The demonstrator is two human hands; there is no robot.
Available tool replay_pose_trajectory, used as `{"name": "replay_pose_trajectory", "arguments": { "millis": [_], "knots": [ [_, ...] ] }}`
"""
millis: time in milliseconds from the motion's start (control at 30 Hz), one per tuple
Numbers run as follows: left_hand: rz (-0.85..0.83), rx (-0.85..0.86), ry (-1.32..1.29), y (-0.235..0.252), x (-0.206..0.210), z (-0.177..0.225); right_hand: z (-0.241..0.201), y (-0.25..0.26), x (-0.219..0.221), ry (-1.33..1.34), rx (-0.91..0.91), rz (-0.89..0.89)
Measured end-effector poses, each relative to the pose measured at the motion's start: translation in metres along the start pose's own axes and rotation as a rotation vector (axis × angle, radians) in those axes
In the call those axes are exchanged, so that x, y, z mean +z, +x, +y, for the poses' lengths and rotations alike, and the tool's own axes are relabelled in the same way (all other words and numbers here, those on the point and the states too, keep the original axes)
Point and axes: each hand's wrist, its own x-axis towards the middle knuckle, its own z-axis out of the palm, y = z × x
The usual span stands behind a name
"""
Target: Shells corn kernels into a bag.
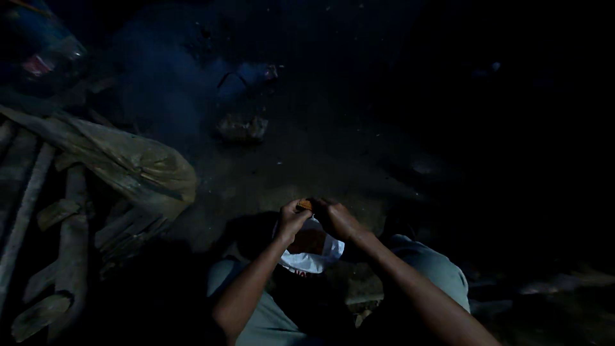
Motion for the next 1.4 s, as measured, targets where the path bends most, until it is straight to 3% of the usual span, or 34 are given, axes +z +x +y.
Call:
{"name": "replay_pose_trajectory", "arguments": {
  "millis": [367,667,867,1000,1167,1400],
  "knots": [
    [0.037,-0.033,-0.011,-0.001,0.008,-0.023,-0.003,-0.002,0.018,-0.216,-0.001,-0.003],
    [-0.194,-0.121,0.056,-0.011,-0.011,0.008,-0.001,-0.005,-0.028,0.178,0.122,-0.168],
    [-0.107,-0.079,-0.146,-0.014,-0.014,0.016,0.007,-0.006,-0.035,0.467,0.002,-0.124],
    [-0.057,-0.019,-0.202,-0.004,-0.015,0.015,0.01,-0.004,-0.032,0.502,-0.044,-0.106],
    [-0.114,0.102,-0.219,0.003,-0.021,0.008,0.016,-0.003,-0.027,0.514,-0.091,-0.084],
    [-0.088,0.177,-0.007,-0.011,-0.018,0.018,0.01,-0.005,-0.029,0.47,-0.054,-0.099]
  ]
}}
